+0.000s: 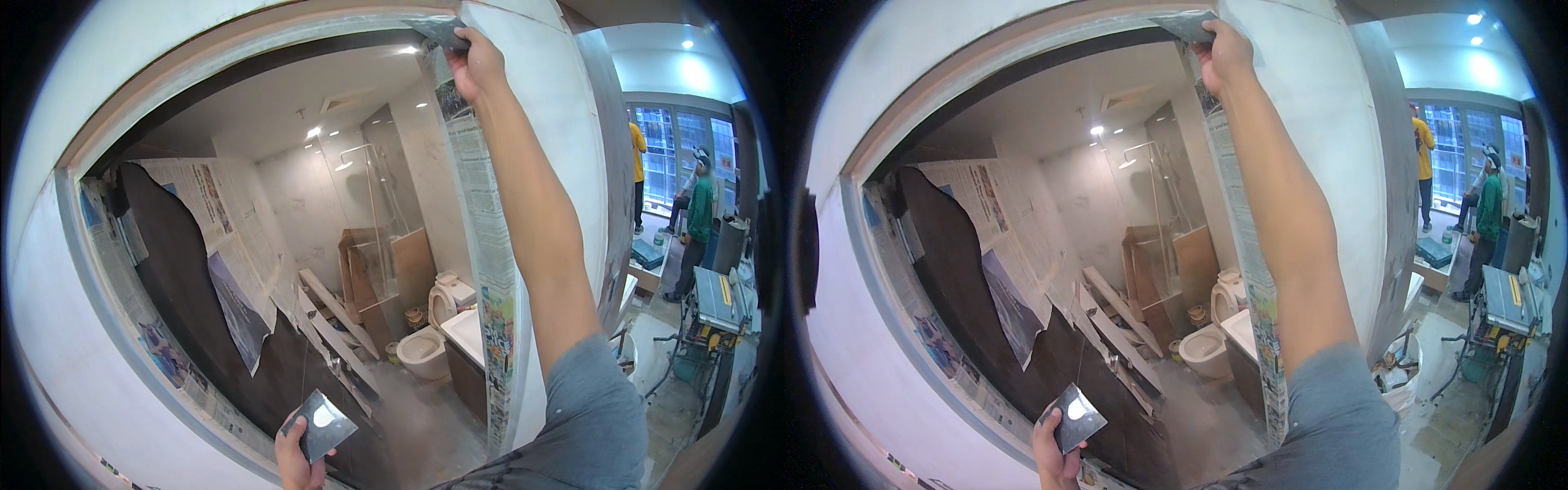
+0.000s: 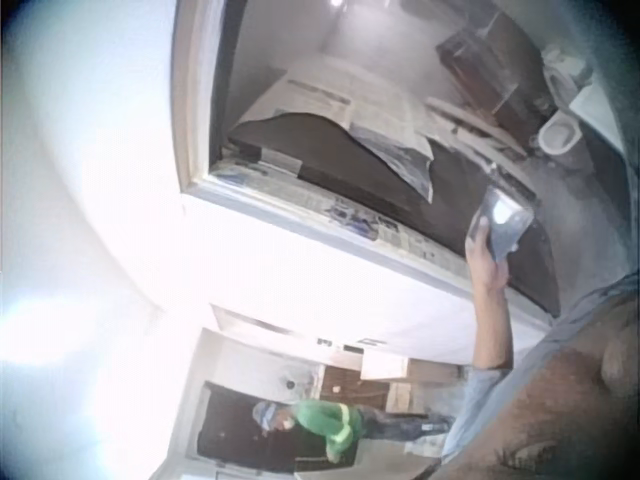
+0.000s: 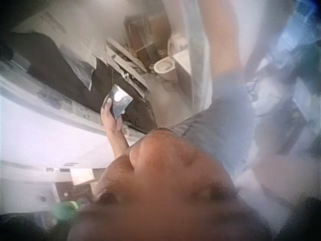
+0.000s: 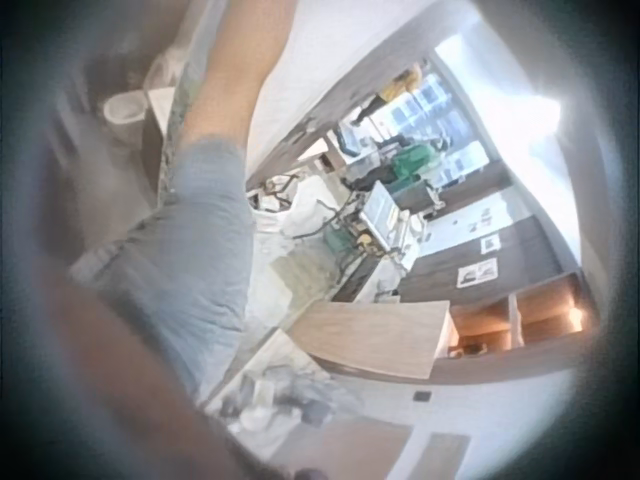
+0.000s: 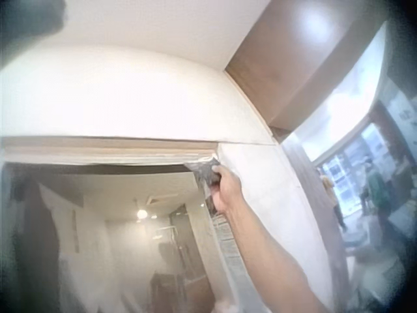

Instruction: The person applies plaster to a wall surface using a trowel and a hawk. They repeatedly scoop plaster from the hawk and spread it onto the wall, smoothing the surface. The person works on a vertical wall section in a room under renovation, occasionally moving to different spots to continue the application.

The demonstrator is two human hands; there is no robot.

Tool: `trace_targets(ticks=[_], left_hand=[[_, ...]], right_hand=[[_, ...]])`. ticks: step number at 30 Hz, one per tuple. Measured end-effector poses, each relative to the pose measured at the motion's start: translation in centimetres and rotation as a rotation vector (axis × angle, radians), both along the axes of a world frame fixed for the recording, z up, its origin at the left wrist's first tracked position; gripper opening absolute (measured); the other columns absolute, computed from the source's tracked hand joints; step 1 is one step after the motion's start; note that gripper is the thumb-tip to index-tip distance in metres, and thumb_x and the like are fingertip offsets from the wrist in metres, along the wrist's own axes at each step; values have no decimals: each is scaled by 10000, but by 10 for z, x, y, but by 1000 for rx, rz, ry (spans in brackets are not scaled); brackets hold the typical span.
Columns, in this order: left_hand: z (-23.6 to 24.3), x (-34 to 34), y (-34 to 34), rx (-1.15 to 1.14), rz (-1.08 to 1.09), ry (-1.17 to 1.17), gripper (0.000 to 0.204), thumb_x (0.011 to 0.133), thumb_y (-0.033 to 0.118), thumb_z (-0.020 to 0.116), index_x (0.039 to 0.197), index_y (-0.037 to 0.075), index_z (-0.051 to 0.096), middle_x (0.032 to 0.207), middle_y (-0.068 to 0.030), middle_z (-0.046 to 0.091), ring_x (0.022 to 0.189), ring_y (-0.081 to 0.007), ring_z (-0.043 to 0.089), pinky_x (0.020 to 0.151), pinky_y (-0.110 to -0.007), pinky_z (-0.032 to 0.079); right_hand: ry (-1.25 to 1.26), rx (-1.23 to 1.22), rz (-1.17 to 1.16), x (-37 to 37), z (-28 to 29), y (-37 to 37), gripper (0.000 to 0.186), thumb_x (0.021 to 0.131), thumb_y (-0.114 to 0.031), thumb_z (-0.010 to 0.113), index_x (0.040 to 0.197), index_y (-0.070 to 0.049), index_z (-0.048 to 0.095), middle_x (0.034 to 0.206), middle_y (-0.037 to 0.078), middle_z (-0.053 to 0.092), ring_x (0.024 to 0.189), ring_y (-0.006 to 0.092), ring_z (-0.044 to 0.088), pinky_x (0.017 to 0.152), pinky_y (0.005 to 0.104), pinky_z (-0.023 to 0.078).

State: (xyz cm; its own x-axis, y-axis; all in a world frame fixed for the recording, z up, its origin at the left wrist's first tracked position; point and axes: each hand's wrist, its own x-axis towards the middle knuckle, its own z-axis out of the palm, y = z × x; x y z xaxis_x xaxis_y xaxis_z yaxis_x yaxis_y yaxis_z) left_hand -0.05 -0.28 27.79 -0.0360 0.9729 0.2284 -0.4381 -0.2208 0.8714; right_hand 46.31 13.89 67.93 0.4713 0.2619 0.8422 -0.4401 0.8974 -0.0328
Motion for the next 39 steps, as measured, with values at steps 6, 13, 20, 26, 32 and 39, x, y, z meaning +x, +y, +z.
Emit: trace_targets(ticks=[6,13,20,26,32,39], left_hand=[[-10,-22,-17,-196,80,22,424,994,190,587,1346,-47,606,1258,-148,682,1135,-275,659,936,-382,527],[-24,-34,-26,-284,172,32,415,996,227,595,1342,0,620,1200,-129,701,1015,-244,684,772,-347,542],[-29,-38,-25,-283,180,19,413,989,267,611,1340,52,632,1099,-80,705,894,-174,667,607,-283,512],[-27,-34,-35,-366,293,7,400,981,287,619,1312,63,640,1086,-63,705,850,-157,660,565,-259,491],[-30,-42,-35,-293,213,2,382,990,272,617,1304,56,640,1073,-71,707,854,-176,667,559,-274,498],[-26,-41,-35,-282,201,-31,375,990,228,619,1299,17,641,1112,-93,711,928,-200,681,688,-317,534]], right_hand=[[139,-64,-29,9,56,19,229,922,-17,598,1108,111,559,1082,199,613,852,297,647,685,400,595],[210,-135,-1,15,77,27,241,924,11,561,1134,128,541,1103,233,601,825,321,657,640,383,608],[112,-166,-28,57,125,32,203,941,-15,475,1112,92,499,1060,228,570,850,328,625,704,373,613],[37,-259,59,20,109,12,261,969,-143,415,888,28,596,798,190,654,681,272,654,502,312,513],[-93,-325,83,41,121,-7,298,977,-210,421,879,6,602,783,161,666,658,229,654,447,275,403],[-8,-271,156,62,133,-9,267,978,-181,434,883,14,589,777,147,635,630,231,633,444,299,510]])
